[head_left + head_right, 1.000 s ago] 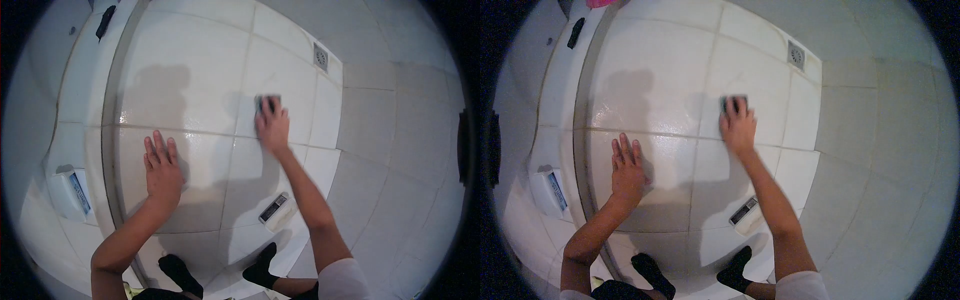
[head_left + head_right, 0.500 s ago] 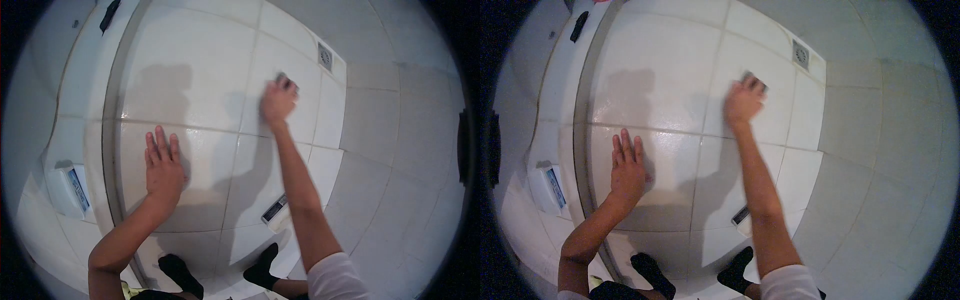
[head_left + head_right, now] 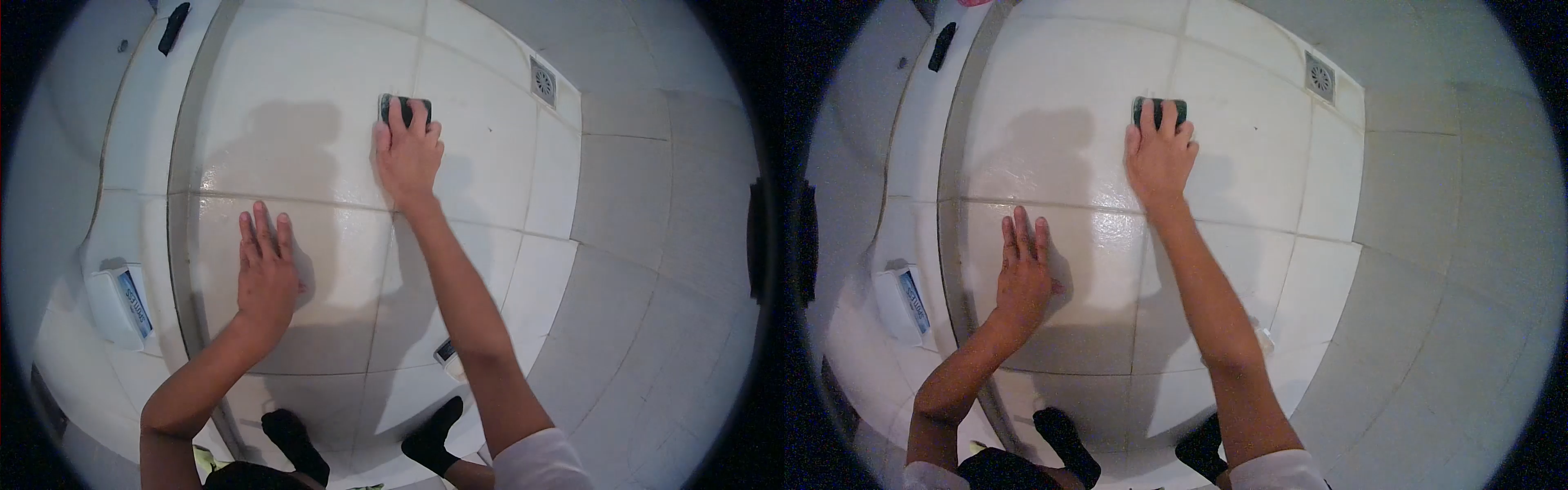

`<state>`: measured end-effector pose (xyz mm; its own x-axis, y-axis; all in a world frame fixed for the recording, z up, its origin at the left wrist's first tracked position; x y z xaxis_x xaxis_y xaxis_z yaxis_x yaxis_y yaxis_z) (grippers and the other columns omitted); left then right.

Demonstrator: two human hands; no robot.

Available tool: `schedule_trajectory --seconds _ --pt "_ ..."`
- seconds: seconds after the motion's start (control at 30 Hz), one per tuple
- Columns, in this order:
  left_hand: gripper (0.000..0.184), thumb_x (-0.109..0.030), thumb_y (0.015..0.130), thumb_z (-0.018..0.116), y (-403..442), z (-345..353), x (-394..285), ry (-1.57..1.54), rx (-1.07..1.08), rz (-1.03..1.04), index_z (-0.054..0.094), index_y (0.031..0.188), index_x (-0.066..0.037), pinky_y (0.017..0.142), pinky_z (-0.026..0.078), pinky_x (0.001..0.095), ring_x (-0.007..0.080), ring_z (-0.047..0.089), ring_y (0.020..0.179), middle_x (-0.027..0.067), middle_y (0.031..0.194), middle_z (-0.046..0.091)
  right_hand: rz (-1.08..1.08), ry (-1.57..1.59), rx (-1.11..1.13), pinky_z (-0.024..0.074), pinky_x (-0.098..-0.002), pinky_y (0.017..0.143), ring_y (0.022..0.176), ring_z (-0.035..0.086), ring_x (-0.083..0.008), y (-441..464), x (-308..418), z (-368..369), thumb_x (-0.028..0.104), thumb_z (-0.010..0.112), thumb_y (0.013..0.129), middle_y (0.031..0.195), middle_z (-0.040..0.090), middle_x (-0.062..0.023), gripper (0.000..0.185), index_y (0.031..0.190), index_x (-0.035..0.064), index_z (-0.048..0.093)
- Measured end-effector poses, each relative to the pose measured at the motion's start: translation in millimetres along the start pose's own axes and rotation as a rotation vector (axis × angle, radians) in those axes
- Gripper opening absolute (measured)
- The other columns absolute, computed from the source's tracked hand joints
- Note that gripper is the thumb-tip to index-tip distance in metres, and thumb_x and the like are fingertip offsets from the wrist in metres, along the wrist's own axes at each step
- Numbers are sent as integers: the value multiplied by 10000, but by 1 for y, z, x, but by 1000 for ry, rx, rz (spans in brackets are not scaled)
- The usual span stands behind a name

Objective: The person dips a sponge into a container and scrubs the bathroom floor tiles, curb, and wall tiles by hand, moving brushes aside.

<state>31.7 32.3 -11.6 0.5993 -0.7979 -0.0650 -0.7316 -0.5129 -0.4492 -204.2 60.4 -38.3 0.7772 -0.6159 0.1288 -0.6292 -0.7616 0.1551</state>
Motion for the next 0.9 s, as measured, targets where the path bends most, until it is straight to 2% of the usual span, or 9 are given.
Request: schedule_trajectory --seconds 0.13,0.33,0.4,0.47,0.6,0.67,0.8,0.87,0.9 --pt "1055 -408 673 770 0 -4 1 -13 31 -6 202 1459 7 1097 297 452 492 159 1377 329 1496 85 39 40 98 417 -486 777 970 492 -348 -88 18 -18 303 565 862 1305 450 -110 449 1276 134 524" --pt "858 -276 783 676 1 -1 -1 -15 -39 -23 224 1452 13 1092 299 464 498 177 1371 325 1498 96 -16 82 21 419 -494 779 964 493 -355 23 -10 -1 291 563 861 1296 449 -138 436 1261 122 530" --pt "794 -232 810 641 1 -3 1 -81 1 -19 238 1448 15 1092 298 467 500 181 1369 325 1496 106 8 50 -3 421 -492 778 964 495 -349 14 -1 -1 290 566 858 1292 452 -138 437 1261 124 532" --pt "734 -205 824 611 -2 10 2 -78 -139 4 273 1438 15 1077 320 469 496 188 1369 331 1487 136 43 19 -7 423 -490 777 963 498 -343 -29 8 -6 290 568 856 1289 454 -138 439 1261 125 534" --pt "717 -207 826 606 -1 6 -5 105 -166 3 293 1431 18 1054 352 460 490 220 1361 337 1473 178 -91 4 108 432 -487 763 970 501 -326 -80 5 -19 283 570 853 1293 459 -119 441 1267 133 540" --pt "696 -206 838 585 0 -3 -7 44 -95 -18 296 1428 23 1047 361 447 486 241 1354 340 1472 178 -160 -39 46 434 -487 748 980 501 -327 -43 -9 -9 272 562 851 1285 470 -94 427 1255 133 547" --pt "746 -256 825 622 2 -2 -2 -17 -37 -20 289 1429 27 1064 340 436 483 239 1354 338 1478 162 21 -107 -96 436 -477 772 980 500 -329 50 -10 7 271 538 859 1231 491 -97 410 1236 111 532" --pt "868 -343 773 692 -1 18 -3 99 -181 -17 270 1436 25 1078 325 431 476 202 1371 331 1492 120 72 -101 -105 433 -480 780 998 500 -337 15 15 5 299 546 856 1242 491 -108 431 1242 108 522" --pt "868 -343 773 692 -4 11 -3 94 -171 -14 270 1436 25 1078 325 431 476 202 1371 331 1492 120 -57 -110 -64 433 -482 785 1005 505 -343 -19 25 6 329 557 854 1283 479 -113 467 1269 123 507"
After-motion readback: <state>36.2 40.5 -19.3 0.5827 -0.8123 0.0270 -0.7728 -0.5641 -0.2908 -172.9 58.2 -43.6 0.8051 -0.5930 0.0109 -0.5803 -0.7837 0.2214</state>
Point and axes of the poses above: each hand's wrist, its own y-axis towards the middle knuckle, its own z-axis out of the palm, x = y × z, the point moved 2 cm from there along y, towards the middle knuckle
